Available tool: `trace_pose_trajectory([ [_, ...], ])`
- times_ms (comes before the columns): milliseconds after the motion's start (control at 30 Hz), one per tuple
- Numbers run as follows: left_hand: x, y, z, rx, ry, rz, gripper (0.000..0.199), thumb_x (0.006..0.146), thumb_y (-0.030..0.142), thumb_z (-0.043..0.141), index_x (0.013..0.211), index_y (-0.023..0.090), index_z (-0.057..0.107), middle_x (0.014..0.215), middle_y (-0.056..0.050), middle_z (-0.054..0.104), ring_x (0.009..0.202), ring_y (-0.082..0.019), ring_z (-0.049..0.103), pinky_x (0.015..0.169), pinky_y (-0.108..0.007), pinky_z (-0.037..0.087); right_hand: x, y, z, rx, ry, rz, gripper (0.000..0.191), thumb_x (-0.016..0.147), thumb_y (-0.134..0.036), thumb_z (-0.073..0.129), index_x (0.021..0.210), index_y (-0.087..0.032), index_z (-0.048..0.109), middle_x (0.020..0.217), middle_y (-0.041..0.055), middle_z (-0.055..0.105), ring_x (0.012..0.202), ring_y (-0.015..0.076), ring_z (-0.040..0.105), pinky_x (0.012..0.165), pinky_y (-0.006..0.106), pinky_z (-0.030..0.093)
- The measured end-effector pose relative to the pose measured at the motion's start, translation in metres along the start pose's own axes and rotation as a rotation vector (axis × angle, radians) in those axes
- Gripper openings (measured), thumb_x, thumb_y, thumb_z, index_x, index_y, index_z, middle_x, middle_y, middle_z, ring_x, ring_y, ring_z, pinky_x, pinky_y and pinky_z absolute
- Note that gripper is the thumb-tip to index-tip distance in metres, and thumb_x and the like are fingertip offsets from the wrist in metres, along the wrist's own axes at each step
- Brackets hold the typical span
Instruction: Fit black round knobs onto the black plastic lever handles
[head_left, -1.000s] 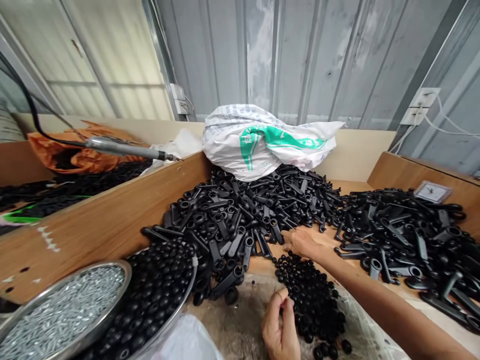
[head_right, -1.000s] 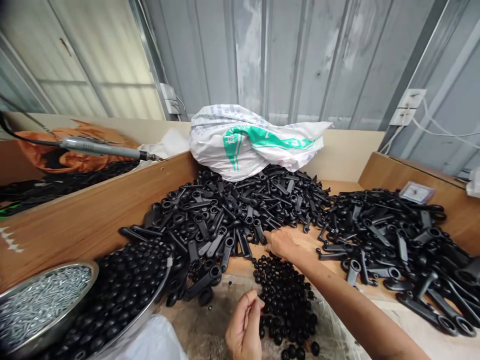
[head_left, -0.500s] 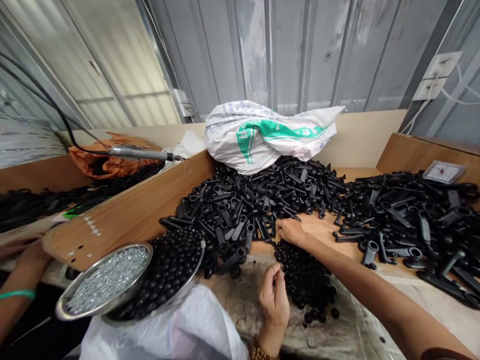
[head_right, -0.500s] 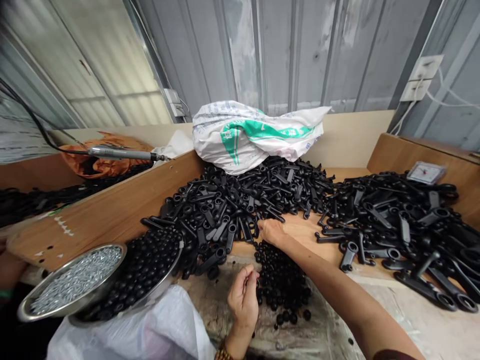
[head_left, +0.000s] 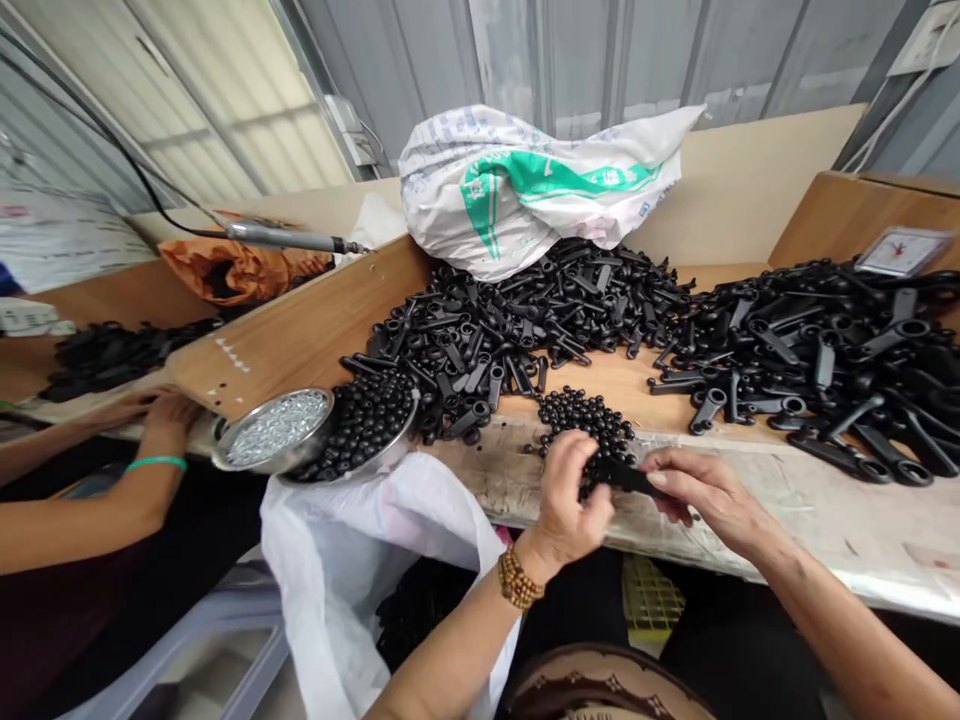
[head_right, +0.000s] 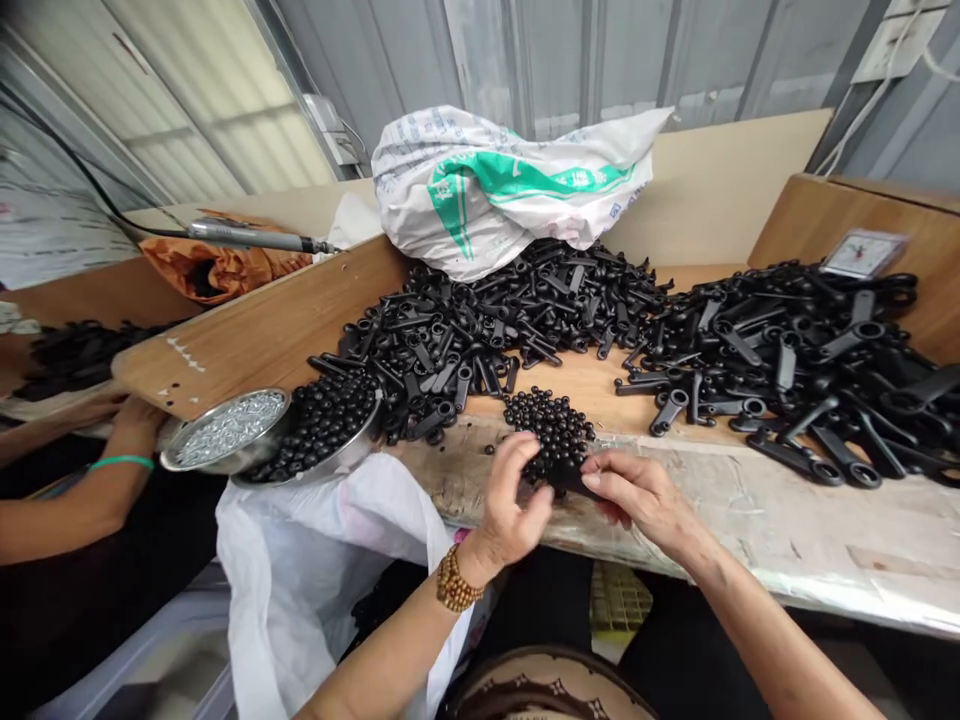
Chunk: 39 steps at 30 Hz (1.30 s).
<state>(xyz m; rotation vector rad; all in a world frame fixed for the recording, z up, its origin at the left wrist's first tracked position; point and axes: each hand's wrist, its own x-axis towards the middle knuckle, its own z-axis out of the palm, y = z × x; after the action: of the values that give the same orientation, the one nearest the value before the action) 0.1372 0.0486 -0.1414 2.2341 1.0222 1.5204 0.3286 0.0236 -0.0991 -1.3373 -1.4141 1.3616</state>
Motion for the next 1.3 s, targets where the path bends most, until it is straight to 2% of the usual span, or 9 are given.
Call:
trace_pose_trajectory([
  [100,-0.01,0.042,0.008,-0.044,-0.352,0.088,0.06,0.063,0.017,0.054,0.121,0.012,0.042,0.11,-0.015,0.057,0.106,-0.03,0.052,0.092,-0.046,0.043,-0.037,0.008,0.001,-0.004,-0.095,0.05,0.031,0.076,-0.049,0.057,0.081,-0.019,0.062,0.051,-0.0018,0.049,0.046,0.0113,0.045,0.043,0.022,0.035],
  [167,-0.02,0.056,0.016,-0.104,-0.446,0.027,0.056,0.063,0.014,0.051,0.118,0.011,0.044,0.093,-0.012,0.062,0.089,-0.027,0.06,0.08,-0.041,0.049,-0.051,0.01,0.004,-0.01,-0.129,0.026,0.033,0.077,-0.051,0.056,0.08,-0.019,0.063,0.052,-0.0015,0.049,0.046,0.0111,0.045,0.043,0.022,0.035],
  [267,-0.03,0.057,0.023,-0.26,-0.396,-0.196,0.039,0.07,0.011,0.046,0.108,0.015,0.052,0.082,-0.007,0.063,0.077,-0.021,0.061,0.072,-0.033,0.049,-0.054,0.015,0.0,-0.09,-0.034,-0.083,0.035,0.079,-0.051,0.054,0.089,-0.019,0.065,0.065,0.0021,0.06,0.054,0.0129,0.052,0.048,0.024,0.04],
  [400,-0.027,0.039,0.018,-0.723,-0.166,-0.818,0.024,0.07,0.017,0.052,0.093,0.015,0.056,0.057,0.004,0.048,0.046,-0.009,0.047,0.046,-0.022,0.037,-0.028,0.032,-0.02,-0.354,0.278,-0.198,0.031,0.08,-0.043,0.054,0.096,-0.018,0.064,0.091,0.0063,0.067,0.077,0.0188,0.06,0.069,0.029,0.046],
  [500,-0.024,0.029,0.008,-1.047,-0.11,-1.033,0.03,0.063,0.013,0.056,0.093,0.013,0.053,0.059,0.005,0.048,0.043,-0.006,0.042,0.044,-0.02,0.033,-0.004,0.044,-0.025,-0.581,0.286,-0.188,0.024,0.08,-0.033,0.052,0.093,-0.017,0.065,0.091,0.0071,0.068,0.084,0.0211,0.061,0.076,0.03,0.044],
  [733,-0.035,0.021,0.001,-1.258,-0.16,-1.183,0.03,0.065,0.013,0.054,0.095,0.011,0.053,0.07,-0.003,0.058,0.056,-0.012,0.052,0.042,-0.02,0.035,0.038,0.033,0.004,-1.129,0.142,-0.07,0.025,0.084,-0.024,0.046,0.104,-0.019,0.061,0.095,0.0081,0.065,0.083,0.0217,0.061,0.067,0.027,0.039],
  [967,-0.041,0.018,0.0,-1.21,-0.318,-1.177,0.03,0.07,0.018,0.051,0.099,0.011,0.05,0.058,0.0,0.055,0.038,-0.008,0.043,0.035,-0.019,0.029,0.05,0.02,0.005,-1.236,0.033,-0.057,0.02,0.077,-0.015,0.049,0.089,-0.018,0.064,0.089,0.0093,0.066,0.08,0.0214,0.062,0.061,0.025,0.035],
  [1167,-0.042,0.028,0.008,-1.152,-0.325,-1.171,0.028,0.069,0.017,0.051,0.096,0.012,0.05,0.056,0.003,0.053,0.037,-0.005,0.037,0.036,-0.018,0.026,0.041,0.033,-0.006,-1.088,0.173,-0.091,0.021,0.081,-0.021,0.047,0.092,-0.018,0.064,0.08,0.0076,0.067,0.073,0.0203,0.061,0.062,0.026,0.038],
  [1300,-0.041,0.038,0.014,-1.038,-0.301,-1.13,0.027,0.07,0.02,0.052,0.095,0.013,0.05,0.056,0.004,0.052,0.039,-0.006,0.037,0.037,-0.018,0.024,0.013,0.043,-0.007,-0.392,0.282,-0.224,0.023,0.078,-0.029,0.055,0.095,-0.017,0.065,0.071,0.0019,0.063,0.063,0.015,0.055,0.06,0.026,0.043],
])
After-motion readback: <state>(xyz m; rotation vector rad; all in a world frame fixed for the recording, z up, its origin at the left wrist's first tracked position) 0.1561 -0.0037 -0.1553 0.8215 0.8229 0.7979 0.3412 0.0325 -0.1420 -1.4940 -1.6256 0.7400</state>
